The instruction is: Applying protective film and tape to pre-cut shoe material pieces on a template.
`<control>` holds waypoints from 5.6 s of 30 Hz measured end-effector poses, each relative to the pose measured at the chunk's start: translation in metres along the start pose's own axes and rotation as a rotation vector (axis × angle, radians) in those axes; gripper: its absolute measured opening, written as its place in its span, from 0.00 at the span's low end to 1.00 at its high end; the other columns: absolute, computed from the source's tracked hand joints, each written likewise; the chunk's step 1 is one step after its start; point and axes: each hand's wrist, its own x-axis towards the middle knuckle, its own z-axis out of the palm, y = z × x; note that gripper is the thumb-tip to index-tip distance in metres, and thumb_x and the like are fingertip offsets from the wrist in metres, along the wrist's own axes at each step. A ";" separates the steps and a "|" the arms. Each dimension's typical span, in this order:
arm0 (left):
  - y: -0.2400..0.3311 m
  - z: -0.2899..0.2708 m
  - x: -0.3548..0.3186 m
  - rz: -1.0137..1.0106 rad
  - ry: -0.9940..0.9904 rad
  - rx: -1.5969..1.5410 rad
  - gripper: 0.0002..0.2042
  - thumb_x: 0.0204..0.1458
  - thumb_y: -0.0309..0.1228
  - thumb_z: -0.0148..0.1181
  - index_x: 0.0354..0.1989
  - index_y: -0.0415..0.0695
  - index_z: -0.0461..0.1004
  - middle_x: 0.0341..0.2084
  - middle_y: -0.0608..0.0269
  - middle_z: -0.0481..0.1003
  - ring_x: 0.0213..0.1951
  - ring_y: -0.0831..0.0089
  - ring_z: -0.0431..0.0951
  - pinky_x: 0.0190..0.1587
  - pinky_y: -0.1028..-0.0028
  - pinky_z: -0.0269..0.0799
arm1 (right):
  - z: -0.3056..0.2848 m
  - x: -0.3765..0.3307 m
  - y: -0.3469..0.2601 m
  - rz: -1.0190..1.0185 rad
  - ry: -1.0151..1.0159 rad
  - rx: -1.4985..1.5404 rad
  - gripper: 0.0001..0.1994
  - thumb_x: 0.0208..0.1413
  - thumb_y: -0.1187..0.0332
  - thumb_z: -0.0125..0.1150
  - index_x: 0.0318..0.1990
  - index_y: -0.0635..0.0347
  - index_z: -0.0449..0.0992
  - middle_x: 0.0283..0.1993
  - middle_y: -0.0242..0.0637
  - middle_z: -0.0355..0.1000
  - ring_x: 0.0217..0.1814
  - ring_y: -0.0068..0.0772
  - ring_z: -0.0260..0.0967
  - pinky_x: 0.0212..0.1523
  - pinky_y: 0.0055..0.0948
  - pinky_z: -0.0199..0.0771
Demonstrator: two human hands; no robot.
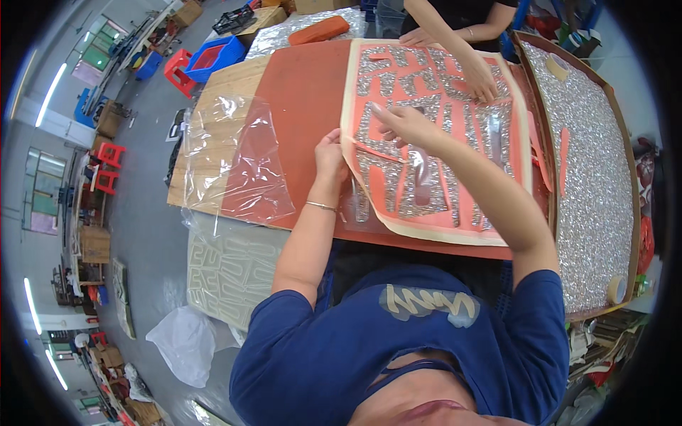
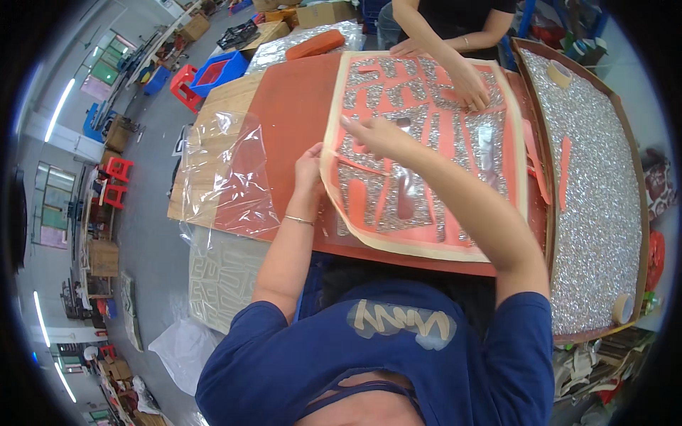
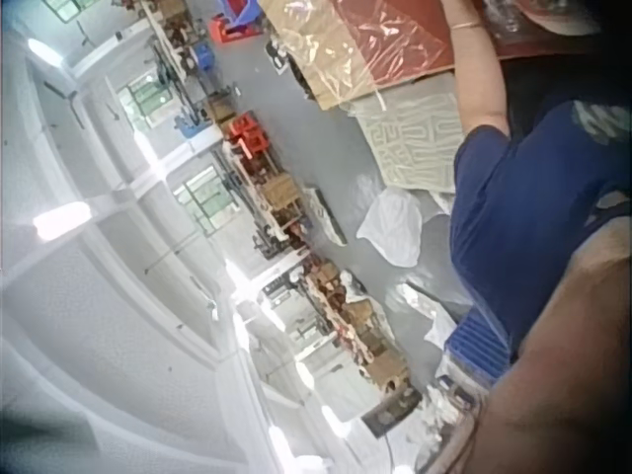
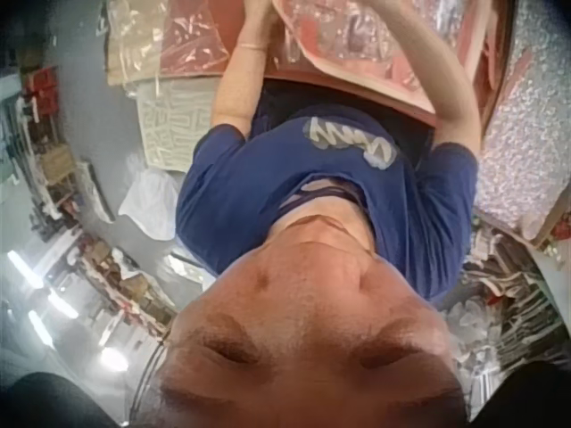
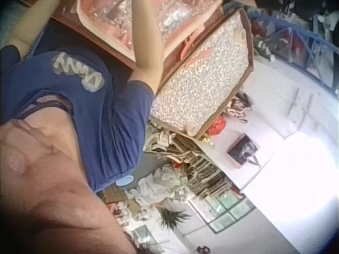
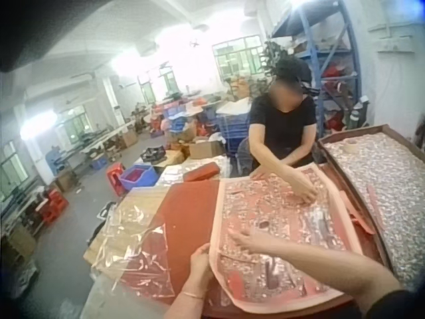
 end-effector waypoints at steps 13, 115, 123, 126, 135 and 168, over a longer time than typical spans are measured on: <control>-0.014 0.022 0.008 0.016 -0.179 -0.172 0.15 0.51 0.12 0.47 0.48 0.31 0.68 0.44 0.53 0.74 0.40 0.70 0.78 0.40 0.73 0.76 | 0.030 0.037 0.007 0.077 -0.215 -0.439 0.27 0.50 0.60 0.60 0.52 0.73 0.66 0.37 0.53 0.75 0.31 0.41 0.77 0.28 0.36 0.80; 0.008 0.050 0.086 0.397 -0.109 1.481 0.26 0.55 0.50 0.52 0.59 0.52 0.67 0.37 0.42 0.74 0.44 0.44 0.76 0.49 0.52 0.70 | -0.164 -0.001 0.023 0.139 0.184 -0.752 0.14 0.55 0.69 0.48 0.27 0.70 0.76 0.23 0.43 0.76 0.21 0.33 0.73 0.24 0.36 0.73; 0.035 -0.041 0.124 -0.110 0.171 0.564 0.19 0.51 0.32 0.59 0.53 0.41 0.74 0.36 0.52 0.79 0.32 0.60 0.81 0.37 0.68 0.75 | -0.192 -0.020 0.019 0.083 0.241 -0.451 0.13 0.53 0.68 0.52 0.27 0.72 0.76 0.24 0.43 0.76 0.22 0.31 0.74 0.23 0.30 0.74; 0.039 -0.011 0.108 0.787 0.354 0.949 0.14 0.51 0.31 0.58 0.46 0.41 0.78 0.32 0.53 0.78 0.33 0.60 0.78 0.39 0.65 0.73 | -0.213 0.010 0.048 -0.244 -0.009 -1.014 0.13 0.52 0.69 0.53 0.27 0.73 0.76 0.24 0.43 0.76 0.23 0.29 0.75 0.24 0.27 0.75; -0.046 0.127 0.025 1.088 -0.590 0.934 0.14 0.49 0.33 0.57 0.42 0.40 0.76 0.45 0.44 0.72 0.46 0.46 0.71 0.51 0.54 0.64 | -0.102 -0.011 0.005 -0.143 0.115 -0.204 0.16 0.61 0.60 0.50 0.34 0.64 0.77 0.33 0.44 0.77 0.35 0.38 0.77 0.35 0.34 0.78; -0.097 0.125 0.022 -0.102 -0.628 0.496 0.16 0.60 0.25 0.48 0.56 0.36 0.68 0.36 0.62 0.77 0.34 0.79 0.75 0.36 0.79 0.71 | -0.175 -0.015 0.064 -0.257 0.588 -1.227 0.09 0.50 0.71 0.54 0.32 0.69 0.76 0.29 0.52 0.75 0.34 0.51 0.76 0.34 0.45 0.76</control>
